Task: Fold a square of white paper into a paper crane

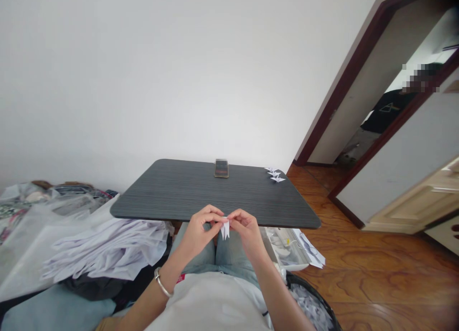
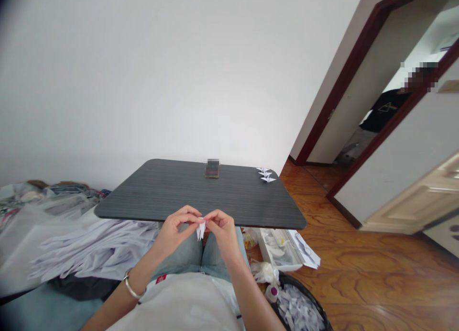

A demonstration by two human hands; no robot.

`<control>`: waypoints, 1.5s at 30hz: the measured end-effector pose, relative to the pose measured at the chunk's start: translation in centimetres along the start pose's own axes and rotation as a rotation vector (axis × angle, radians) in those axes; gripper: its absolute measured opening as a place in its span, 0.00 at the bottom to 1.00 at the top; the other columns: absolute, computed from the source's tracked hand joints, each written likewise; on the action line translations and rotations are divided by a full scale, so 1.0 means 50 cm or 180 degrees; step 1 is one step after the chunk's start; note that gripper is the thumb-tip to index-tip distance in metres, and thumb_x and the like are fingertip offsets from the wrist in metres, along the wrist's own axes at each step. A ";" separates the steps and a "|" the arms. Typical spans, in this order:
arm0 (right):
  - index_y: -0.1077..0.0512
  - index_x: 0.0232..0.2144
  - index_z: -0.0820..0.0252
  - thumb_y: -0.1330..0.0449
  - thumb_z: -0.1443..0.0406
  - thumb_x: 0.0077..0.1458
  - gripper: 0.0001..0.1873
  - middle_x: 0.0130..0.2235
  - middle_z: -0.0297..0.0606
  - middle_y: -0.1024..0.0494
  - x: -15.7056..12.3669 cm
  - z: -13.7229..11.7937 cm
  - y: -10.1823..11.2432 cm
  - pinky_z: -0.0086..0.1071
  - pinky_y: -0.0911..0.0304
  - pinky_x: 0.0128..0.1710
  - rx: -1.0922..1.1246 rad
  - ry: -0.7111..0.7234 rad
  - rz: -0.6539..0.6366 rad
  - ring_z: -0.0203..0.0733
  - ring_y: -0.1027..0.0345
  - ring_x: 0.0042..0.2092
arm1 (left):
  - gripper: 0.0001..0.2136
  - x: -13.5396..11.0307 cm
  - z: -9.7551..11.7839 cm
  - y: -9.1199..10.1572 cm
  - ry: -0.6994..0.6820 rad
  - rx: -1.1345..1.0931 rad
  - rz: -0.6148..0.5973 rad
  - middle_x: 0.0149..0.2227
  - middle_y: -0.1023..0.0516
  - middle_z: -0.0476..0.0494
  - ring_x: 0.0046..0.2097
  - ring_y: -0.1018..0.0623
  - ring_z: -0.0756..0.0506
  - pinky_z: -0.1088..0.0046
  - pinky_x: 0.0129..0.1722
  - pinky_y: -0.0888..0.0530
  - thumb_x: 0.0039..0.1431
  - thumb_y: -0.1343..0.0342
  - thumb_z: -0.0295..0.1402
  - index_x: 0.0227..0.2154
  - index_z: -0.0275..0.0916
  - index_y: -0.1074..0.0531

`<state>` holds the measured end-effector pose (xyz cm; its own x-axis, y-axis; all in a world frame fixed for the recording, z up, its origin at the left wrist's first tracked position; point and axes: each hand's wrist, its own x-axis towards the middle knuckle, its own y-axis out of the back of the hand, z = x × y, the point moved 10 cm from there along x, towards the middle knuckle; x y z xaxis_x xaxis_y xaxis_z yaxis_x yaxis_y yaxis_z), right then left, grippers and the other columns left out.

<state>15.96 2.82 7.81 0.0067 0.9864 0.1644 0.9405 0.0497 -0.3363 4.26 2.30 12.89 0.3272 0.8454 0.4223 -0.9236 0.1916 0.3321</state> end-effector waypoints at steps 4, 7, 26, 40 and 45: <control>0.28 0.22 0.59 0.37 0.65 0.42 0.03 0.22 0.30 0.28 -0.002 -0.008 -0.001 0.28 0.38 0.27 -0.0018 0.0098 0.0018 0.34 0.36 0.25 | 0.08 -0.002 -0.021 -0.011 0.0236 -0.0522 -0.0082 0.35 0.27 0.42 0.37 0.26 0.46 0.72 0.37 0.30 0.53 0.45 0.33 0.30 0.38 0.22; 0.28 0.23 0.59 0.37 0.64 0.43 0.04 0.22 0.30 0.28 -0.005 -0.017 -0.006 0.28 0.39 0.26 -0.0101 0.0187 0.0008 0.34 0.37 0.24 | 0.07 0.000 -0.050 -0.012 0.0533 -0.0950 0.0110 0.30 0.27 0.44 0.33 0.26 0.48 0.73 0.33 0.29 0.48 0.40 0.34 0.24 0.35 0.24; 0.30 0.27 0.58 0.36 0.66 0.45 0.05 0.26 0.32 0.29 -0.015 -0.039 -0.002 0.27 0.40 0.27 -0.0468 0.0576 0.0165 0.35 0.36 0.27 | 0.12 -0.009 -0.089 -0.018 0.1193 -0.1610 0.0321 0.22 0.27 0.52 0.24 0.27 0.52 0.77 0.27 0.29 0.41 0.36 0.32 0.27 0.36 0.34; 0.28 0.24 0.61 0.35 0.64 0.44 0.06 0.23 0.33 0.25 -0.006 -0.005 0.005 0.28 0.39 0.26 -0.0386 0.0345 0.0213 0.35 0.34 0.24 | 0.04 -0.008 -0.062 0.025 0.0583 -0.0648 0.0864 0.26 0.27 0.49 0.30 0.27 0.50 0.77 0.31 0.30 0.45 0.40 0.29 0.24 0.35 0.29; 0.26 0.25 0.60 0.36 0.63 0.45 0.05 0.25 0.33 0.23 -0.011 -0.016 0.000 0.29 0.37 0.29 -0.0387 0.0427 0.0233 0.37 0.31 0.27 | 0.04 -0.010 -0.065 0.026 0.0665 -0.0655 0.0920 0.23 0.27 0.50 0.26 0.27 0.50 0.77 0.28 0.29 0.46 0.41 0.30 0.22 0.35 0.28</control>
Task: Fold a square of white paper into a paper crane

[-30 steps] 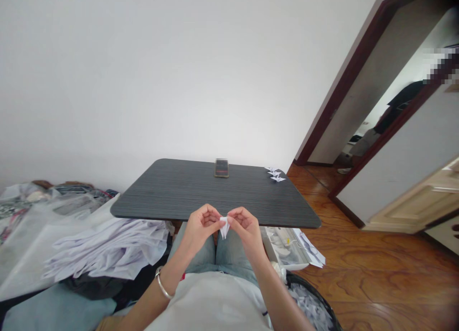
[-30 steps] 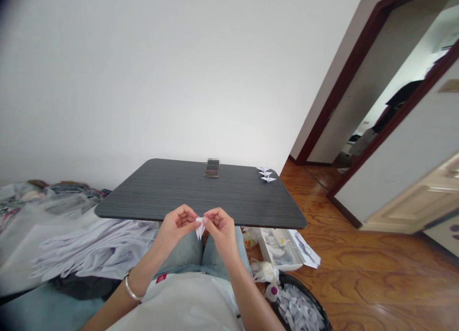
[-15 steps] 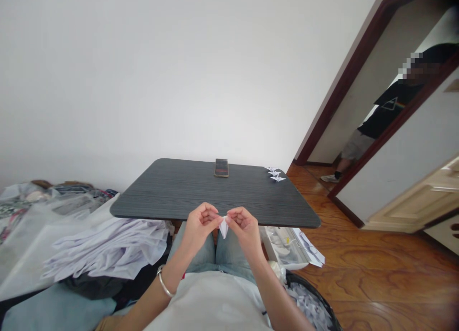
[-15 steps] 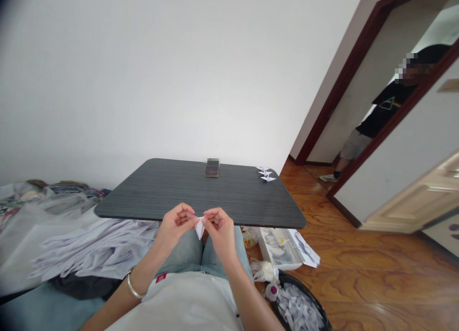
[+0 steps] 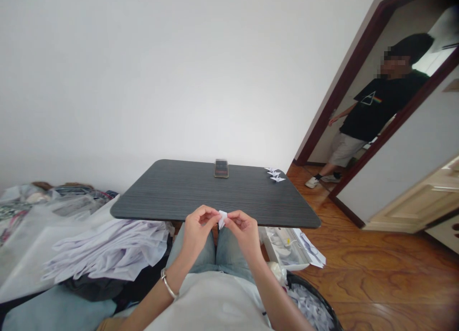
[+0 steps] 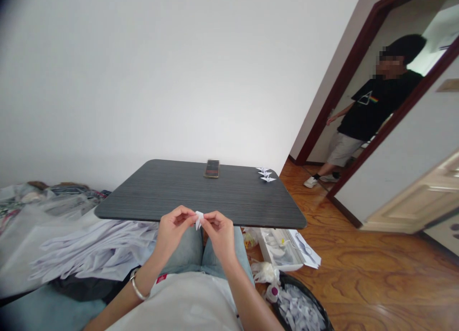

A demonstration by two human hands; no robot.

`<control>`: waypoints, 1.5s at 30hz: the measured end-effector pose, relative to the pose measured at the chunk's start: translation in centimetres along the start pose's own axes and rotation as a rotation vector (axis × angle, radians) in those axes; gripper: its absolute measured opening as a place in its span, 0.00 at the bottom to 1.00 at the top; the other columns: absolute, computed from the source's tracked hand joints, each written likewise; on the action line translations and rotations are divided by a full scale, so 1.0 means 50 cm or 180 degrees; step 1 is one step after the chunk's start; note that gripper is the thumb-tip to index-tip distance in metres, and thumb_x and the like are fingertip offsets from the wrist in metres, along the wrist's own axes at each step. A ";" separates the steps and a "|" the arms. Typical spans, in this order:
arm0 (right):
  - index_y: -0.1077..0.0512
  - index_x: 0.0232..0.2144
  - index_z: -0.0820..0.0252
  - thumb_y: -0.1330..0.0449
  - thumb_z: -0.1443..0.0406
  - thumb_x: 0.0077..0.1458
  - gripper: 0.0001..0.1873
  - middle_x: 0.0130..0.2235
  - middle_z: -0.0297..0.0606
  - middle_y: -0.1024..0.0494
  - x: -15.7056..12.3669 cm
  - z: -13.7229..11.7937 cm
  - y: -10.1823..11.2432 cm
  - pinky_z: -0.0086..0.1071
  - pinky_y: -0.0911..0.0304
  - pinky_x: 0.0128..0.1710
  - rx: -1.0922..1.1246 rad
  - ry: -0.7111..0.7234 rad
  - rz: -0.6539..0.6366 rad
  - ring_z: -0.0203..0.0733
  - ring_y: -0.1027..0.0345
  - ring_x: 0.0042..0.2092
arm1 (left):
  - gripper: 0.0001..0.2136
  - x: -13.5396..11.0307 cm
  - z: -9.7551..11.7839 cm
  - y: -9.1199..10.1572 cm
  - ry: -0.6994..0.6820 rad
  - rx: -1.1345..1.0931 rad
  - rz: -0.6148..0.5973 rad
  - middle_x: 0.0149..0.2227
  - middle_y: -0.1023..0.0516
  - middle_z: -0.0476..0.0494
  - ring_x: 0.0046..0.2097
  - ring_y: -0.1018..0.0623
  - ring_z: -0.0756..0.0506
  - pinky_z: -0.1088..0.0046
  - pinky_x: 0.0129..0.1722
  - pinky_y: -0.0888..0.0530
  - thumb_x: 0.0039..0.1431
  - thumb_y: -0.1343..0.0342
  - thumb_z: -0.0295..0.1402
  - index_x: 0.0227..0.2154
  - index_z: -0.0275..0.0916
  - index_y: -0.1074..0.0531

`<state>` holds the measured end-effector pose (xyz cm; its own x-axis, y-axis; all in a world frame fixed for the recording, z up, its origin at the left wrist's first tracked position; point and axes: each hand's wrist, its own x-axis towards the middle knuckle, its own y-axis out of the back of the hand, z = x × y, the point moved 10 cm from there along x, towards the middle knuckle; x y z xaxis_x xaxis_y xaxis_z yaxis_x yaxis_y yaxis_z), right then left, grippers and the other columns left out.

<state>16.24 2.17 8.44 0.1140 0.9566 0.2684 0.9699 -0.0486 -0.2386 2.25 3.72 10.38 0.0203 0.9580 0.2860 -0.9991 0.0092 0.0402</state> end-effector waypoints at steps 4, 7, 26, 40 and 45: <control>0.25 0.25 0.60 0.38 0.61 0.48 0.08 0.25 0.34 0.23 -0.001 -0.011 -0.007 0.30 0.34 0.31 0.0012 0.0058 -0.0084 0.38 0.31 0.28 | 0.04 -0.002 0.005 -0.001 -0.0041 -0.0020 -0.0035 0.25 0.25 0.47 0.29 0.25 0.49 0.75 0.32 0.27 0.48 0.42 0.30 0.24 0.35 0.26; 0.25 0.26 0.60 0.37 0.61 0.47 0.07 0.25 0.34 0.23 -0.001 -0.015 -0.005 0.30 0.34 0.30 -0.0007 0.0079 -0.0065 0.37 0.31 0.28 | 0.04 -0.005 0.020 -0.001 -0.0236 0.0107 -0.0050 0.26 0.24 0.47 0.30 0.25 0.49 0.76 0.32 0.27 0.49 0.43 0.29 0.25 0.35 0.24; 0.26 0.28 0.61 0.39 0.65 0.48 0.04 0.27 0.36 0.22 -0.002 -0.024 0.004 0.31 0.34 0.33 -0.0276 0.0211 0.0048 0.40 0.28 0.30 | 0.04 -0.023 0.059 -0.018 -0.1090 0.0673 -0.0224 0.31 0.22 0.46 0.32 0.22 0.49 0.75 0.34 0.24 0.50 0.40 0.29 0.30 0.37 0.24; 0.26 0.26 0.59 0.43 0.71 0.47 0.06 0.28 0.36 0.24 -0.016 -0.072 -0.006 0.30 0.33 0.31 -0.1158 0.0927 0.0116 0.39 0.30 0.31 | 0.04 -0.030 0.072 -0.026 -0.1174 0.1057 -0.0263 0.29 0.24 0.47 0.32 0.23 0.49 0.75 0.34 0.26 0.54 0.47 0.26 0.29 0.37 0.28; 0.26 0.28 0.58 0.44 0.72 0.48 0.08 0.32 0.38 0.25 -0.024 -0.091 -0.016 0.31 0.32 0.31 -0.1258 0.1154 0.0071 0.40 0.30 0.35 | 0.03 -0.030 0.069 -0.024 -0.1206 0.1070 -0.0286 0.35 0.22 0.44 0.38 0.23 0.47 0.72 0.39 0.27 0.56 0.47 0.29 0.30 0.38 0.28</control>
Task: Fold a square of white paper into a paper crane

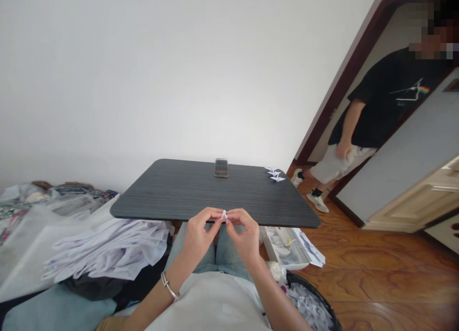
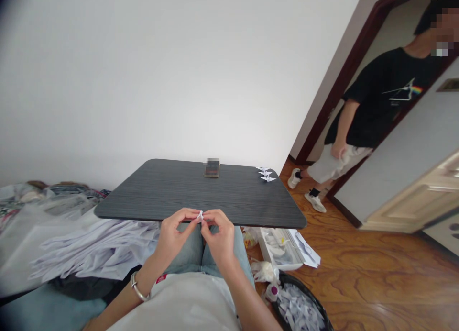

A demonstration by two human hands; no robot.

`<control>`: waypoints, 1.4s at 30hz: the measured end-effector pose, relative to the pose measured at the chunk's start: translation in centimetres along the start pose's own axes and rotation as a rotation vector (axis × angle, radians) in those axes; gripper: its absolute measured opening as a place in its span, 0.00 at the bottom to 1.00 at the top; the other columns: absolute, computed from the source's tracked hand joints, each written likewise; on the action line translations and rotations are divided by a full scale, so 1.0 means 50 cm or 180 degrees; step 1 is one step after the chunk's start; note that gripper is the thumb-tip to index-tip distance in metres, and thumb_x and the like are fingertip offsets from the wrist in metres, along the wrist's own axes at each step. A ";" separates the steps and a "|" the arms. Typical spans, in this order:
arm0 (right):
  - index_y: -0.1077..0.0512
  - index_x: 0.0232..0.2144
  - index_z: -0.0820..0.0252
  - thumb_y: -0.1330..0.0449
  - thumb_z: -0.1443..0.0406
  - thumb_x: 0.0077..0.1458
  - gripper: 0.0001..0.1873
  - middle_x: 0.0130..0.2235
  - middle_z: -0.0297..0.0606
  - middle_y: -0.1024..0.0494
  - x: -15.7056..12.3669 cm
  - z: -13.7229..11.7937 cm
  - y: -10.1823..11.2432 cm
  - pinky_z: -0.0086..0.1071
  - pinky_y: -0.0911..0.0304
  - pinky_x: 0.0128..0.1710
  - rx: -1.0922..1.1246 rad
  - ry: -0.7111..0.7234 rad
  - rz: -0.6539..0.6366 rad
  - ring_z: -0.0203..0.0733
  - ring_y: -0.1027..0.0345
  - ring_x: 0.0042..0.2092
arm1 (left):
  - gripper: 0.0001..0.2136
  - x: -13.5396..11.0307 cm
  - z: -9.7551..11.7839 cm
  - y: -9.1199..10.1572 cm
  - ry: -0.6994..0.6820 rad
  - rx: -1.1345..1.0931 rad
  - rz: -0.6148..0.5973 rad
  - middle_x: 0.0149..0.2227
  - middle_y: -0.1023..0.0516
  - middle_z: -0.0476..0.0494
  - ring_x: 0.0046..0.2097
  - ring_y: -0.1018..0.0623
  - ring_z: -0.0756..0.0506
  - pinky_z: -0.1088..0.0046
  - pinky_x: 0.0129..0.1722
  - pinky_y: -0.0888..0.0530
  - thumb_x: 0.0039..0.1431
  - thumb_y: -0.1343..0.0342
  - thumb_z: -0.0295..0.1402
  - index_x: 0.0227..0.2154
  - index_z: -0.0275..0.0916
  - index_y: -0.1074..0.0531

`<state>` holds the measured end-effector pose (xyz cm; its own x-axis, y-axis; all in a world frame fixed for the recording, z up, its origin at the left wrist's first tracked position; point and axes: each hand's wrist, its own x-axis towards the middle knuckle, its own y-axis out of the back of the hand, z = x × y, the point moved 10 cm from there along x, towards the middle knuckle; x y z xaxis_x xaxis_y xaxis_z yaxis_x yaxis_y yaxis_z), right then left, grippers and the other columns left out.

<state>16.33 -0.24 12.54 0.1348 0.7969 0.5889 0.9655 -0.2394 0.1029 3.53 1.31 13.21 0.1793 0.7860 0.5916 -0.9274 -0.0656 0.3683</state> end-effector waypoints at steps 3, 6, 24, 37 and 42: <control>0.27 0.28 0.57 0.44 0.72 0.49 0.07 0.34 0.39 0.25 0.002 0.004 0.002 0.31 0.31 0.32 0.0115 -0.0004 -0.0007 0.41 0.30 0.36 | 0.03 0.004 0.007 0.002 -0.0070 -0.0011 -0.0046 0.39 0.22 0.42 0.42 0.23 0.45 0.68 0.43 0.28 0.56 0.47 0.28 0.29 0.38 0.29; 0.27 0.28 0.58 0.43 0.71 0.49 0.06 0.34 0.39 0.24 0.003 0.012 0.003 0.31 0.32 0.32 0.0272 -0.0059 -0.0018 0.42 0.29 0.37 | 0.02 0.008 0.018 0.007 -0.0208 -0.0069 -0.0054 0.38 0.22 0.42 0.42 0.24 0.45 0.68 0.43 0.29 0.55 0.46 0.27 0.28 0.38 0.29; 0.26 0.27 0.57 0.40 0.67 0.50 0.03 0.33 0.39 0.25 0.003 0.018 -0.001 0.31 0.33 0.33 0.0606 -0.0118 -0.0123 0.41 0.30 0.37 | 0.05 0.007 0.028 0.030 -0.0320 -0.0072 0.0262 0.30 0.22 0.45 0.34 0.23 0.48 0.72 0.36 0.28 0.54 0.44 0.29 0.24 0.38 0.28; 0.24 0.30 0.56 0.41 0.68 0.51 0.05 0.30 0.36 0.26 0.002 0.012 0.004 0.30 0.34 0.33 0.0525 -0.0213 -0.0087 0.39 0.31 0.34 | 0.04 0.010 0.019 0.026 0.0050 -0.0180 0.0236 0.27 0.23 0.47 0.31 0.25 0.48 0.74 0.33 0.29 0.52 0.44 0.30 0.26 0.38 0.26; 0.25 0.28 0.57 0.40 0.67 0.51 0.03 0.29 0.36 0.25 -0.001 0.013 0.006 0.31 0.34 0.33 0.0496 -0.0239 0.0004 0.39 0.31 0.33 | 0.05 0.010 0.003 0.019 0.0265 -0.0390 0.0138 0.26 0.24 0.47 0.30 0.26 0.48 0.74 0.32 0.30 0.52 0.44 0.31 0.26 0.37 0.25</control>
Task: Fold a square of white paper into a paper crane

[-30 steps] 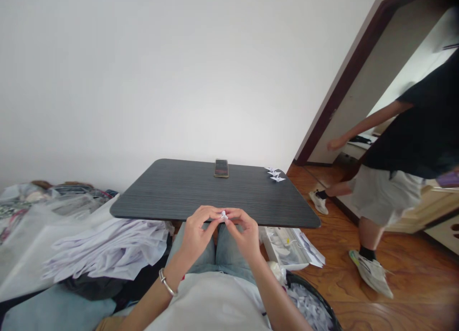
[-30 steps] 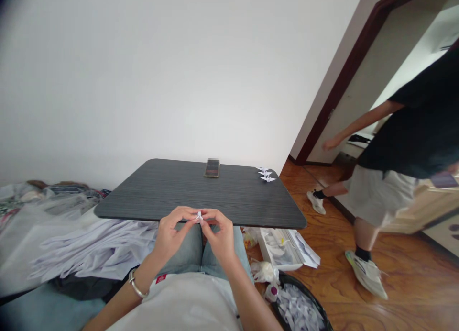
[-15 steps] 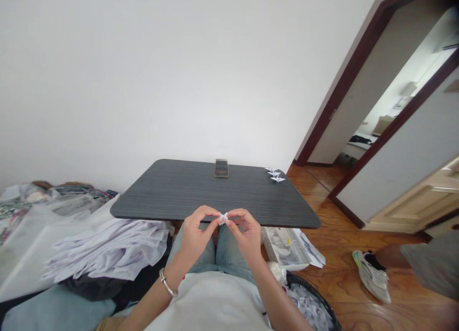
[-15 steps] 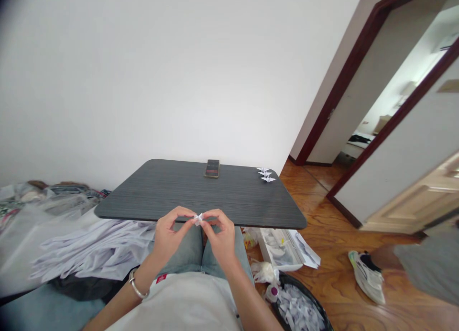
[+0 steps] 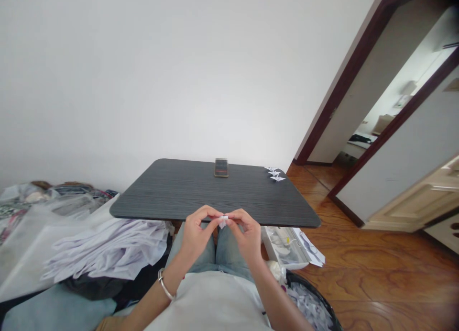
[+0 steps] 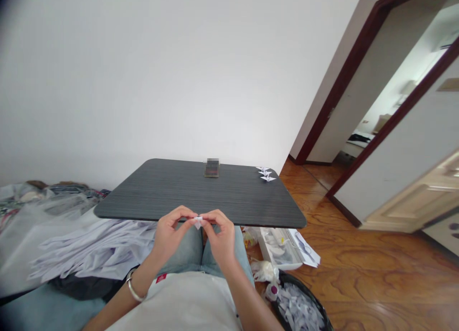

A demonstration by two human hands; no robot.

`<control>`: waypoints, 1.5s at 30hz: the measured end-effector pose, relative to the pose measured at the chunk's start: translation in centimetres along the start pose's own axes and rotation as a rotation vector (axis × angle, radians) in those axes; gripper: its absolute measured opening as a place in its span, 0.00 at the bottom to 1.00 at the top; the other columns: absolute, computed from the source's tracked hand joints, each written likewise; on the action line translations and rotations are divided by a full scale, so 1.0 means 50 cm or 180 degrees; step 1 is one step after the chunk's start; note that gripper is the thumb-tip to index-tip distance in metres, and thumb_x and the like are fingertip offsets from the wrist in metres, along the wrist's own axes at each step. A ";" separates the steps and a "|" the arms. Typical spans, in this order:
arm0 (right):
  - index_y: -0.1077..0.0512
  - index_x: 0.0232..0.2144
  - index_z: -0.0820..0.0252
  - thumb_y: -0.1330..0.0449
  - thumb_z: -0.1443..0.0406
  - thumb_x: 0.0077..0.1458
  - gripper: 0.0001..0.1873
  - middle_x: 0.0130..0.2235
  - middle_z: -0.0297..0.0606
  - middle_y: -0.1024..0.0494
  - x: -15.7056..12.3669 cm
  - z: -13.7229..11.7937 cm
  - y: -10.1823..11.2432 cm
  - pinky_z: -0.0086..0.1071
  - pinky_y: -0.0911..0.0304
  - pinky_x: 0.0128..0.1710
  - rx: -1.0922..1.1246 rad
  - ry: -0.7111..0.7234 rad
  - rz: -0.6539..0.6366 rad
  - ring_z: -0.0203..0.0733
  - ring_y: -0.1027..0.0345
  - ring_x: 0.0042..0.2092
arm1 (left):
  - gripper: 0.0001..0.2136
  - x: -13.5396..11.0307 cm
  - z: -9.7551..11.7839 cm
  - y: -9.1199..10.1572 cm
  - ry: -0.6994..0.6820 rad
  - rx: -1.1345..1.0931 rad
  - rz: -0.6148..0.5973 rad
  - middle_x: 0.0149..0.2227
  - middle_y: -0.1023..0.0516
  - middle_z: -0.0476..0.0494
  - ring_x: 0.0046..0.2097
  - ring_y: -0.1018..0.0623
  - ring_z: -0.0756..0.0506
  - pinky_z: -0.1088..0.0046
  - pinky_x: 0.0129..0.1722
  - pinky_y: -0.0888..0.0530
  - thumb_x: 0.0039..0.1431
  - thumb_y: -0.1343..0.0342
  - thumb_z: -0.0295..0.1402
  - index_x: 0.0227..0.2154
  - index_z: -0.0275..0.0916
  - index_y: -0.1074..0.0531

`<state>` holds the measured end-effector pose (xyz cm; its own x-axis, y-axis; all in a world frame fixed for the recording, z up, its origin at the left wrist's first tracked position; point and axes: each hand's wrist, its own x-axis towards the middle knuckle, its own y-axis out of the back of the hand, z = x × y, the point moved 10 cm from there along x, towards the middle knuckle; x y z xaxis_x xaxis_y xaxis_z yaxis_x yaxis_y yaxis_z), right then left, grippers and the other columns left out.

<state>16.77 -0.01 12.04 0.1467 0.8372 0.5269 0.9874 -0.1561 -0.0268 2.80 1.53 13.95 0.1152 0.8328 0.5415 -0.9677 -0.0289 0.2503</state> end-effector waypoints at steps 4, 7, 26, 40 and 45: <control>0.26 0.26 0.58 0.40 0.65 0.51 0.04 0.27 0.35 0.26 -0.001 0.003 0.000 0.30 0.35 0.32 0.0015 -0.0083 0.0018 0.39 0.32 0.31 | 0.04 -0.001 -0.007 0.000 0.0110 -0.0167 0.0034 0.26 0.24 0.47 0.30 0.26 0.48 0.74 0.33 0.30 0.51 0.43 0.31 0.24 0.37 0.26; 0.27 0.25 0.58 0.40 0.65 0.51 0.05 0.26 0.34 0.27 -0.002 0.002 0.001 0.30 0.36 0.31 -0.0039 -0.0072 0.0054 0.38 0.33 0.30 | 0.04 -0.002 -0.014 -0.004 0.0223 -0.0340 0.0030 0.25 0.25 0.47 0.30 0.26 0.48 0.75 0.32 0.30 0.50 0.42 0.30 0.22 0.37 0.26; 0.29 0.23 0.61 0.39 0.63 0.48 0.07 0.23 0.33 0.28 -0.007 0.086 -0.033 0.28 0.39 0.27 0.0293 -0.0802 -0.0354 0.36 0.36 0.26 | 0.06 -0.014 -0.091 -0.011 0.1231 -0.1257 0.0295 0.23 0.26 0.50 0.25 0.30 0.52 0.78 0.27 0.32 0.46 0.40 0.33 0.23 0.35 0.28; 0.31 0.20 0.61 0.39 0.63 0.47 0.08 0.21 0.31 0.31 -0.001 0.095 -0.030 0.27 0.44 0.26 0.0052 -0.0888 -0.0671 0.34 0.39 0.24 | 0.10 -0.007 -0.107 -0.049 0.1382 -0.1125 -0.0705 0.21 0.28 0.50 0.23 0.32 0.52 0.77 0.25 0.36 0.46 0.40 0.37 0.25 0.34 0.27; 0.31 0.19 0.61 0.39 0.64 0.46 0.08 0.21 0.30 0.31 0.002 0.097 -0.031 0.27 0.43 0.26 -0.0085 -0.0867 -0.0746 0.34 0.39 0.24 | 0.12 -0.011 -0.118 -0.061 0.1269 -0.0874 -0.0947 0.19 0.31 0.51 0.23 0.33 0.52 0.78 0.23 0.39 0.51 0.44 0.39 0.21 0.34 0.30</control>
<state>15.56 2.86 8.04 -0.0694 0.9603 0.2703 0.9947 0.0460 0.0921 4.35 4.42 8.17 0.3499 0.9289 0.1214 -0.9354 0.3394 0.0990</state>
